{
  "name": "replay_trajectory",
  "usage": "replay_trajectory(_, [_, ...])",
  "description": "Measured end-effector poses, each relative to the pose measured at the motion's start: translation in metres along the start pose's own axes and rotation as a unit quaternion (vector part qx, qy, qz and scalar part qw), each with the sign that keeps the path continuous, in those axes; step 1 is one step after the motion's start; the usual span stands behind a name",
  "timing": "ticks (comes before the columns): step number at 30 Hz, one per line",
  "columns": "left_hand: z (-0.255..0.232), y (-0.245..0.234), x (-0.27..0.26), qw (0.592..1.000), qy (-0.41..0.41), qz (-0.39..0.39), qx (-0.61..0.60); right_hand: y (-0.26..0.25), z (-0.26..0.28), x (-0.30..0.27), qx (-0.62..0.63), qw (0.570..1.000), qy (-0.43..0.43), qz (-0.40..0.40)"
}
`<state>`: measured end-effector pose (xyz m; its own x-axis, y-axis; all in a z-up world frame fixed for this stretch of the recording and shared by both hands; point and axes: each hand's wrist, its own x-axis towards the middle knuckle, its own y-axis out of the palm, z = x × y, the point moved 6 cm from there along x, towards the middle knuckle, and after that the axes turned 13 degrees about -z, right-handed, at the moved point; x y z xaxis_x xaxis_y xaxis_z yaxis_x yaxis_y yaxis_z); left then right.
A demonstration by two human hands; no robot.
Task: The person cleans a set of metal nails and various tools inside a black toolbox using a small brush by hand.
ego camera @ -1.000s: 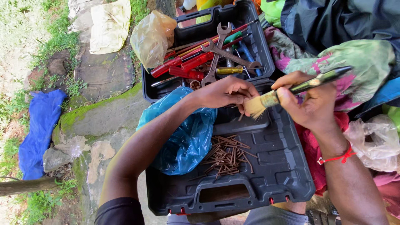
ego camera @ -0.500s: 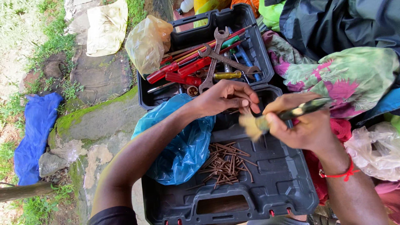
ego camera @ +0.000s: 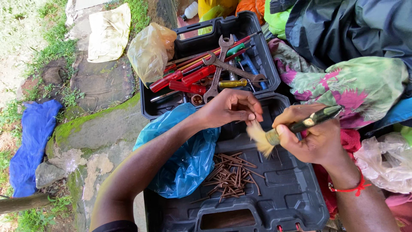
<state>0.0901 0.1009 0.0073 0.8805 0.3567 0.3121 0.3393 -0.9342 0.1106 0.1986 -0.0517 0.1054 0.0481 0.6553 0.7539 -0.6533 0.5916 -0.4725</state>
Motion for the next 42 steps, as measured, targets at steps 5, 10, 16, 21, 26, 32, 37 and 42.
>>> replay_trajectory(5, [-0.002, 0.000, -0.001, 1.000, -0.006, -0.004, -0.024, -0.014, -0.009, -0.005, 0.085, 0.994, 0.050, -0.051])
replay_trajectory(10, [0.000, -0.004, -0.002, 1.000, 0.004, -0.027, -0.014, -0.027, 0.008, -0.003, 0.031, 0.982, -0.006, -0.187])
replay_trajectory(16, [-0.005, -0.010, -0.004, 0.995, -0.020, -0.038, -0.088, -0.007, 0.027, 0.005, 0.001, 0.993, -0.109, -0.051])
replay_trajectory(21, [-0.010, -0.008, -0.006, 0.999, -0.011, 0.006, -0.052, -0.026, 0.027, -0.003, 0.015, 0.988, -0.062, -0.143])
replay_trajectory(26, [-0.006, -0.010, -0.004, 1.000, 0.004, 0.000, -0.006, -0.014, 0.034, 0.004, -0.055, 0.988, -0.097, -0.110])
replay_trajectory(32, [-0.013, -0.006, -0.008, 0.999, -0.016, 0.008, -0.034, 0.011, 0.033, 0.000, 0.061, 0.995, -0.058, 0.051])
replay_trajectory(37, [-0.013, -0.009, -0.011, 1.000, -0.003, 0.014, -0.021, -0.017, 0.031, 0.001, 0.048, 0.987, -0.054, -0.145])
replay_trajectory(42, [-0.012, -0.013, -0.009, 0.999, -0.002, -0.008, -0.043, -0.001, 0.046, 0.008, -0.025, 0.989, -0.130, -0.058])
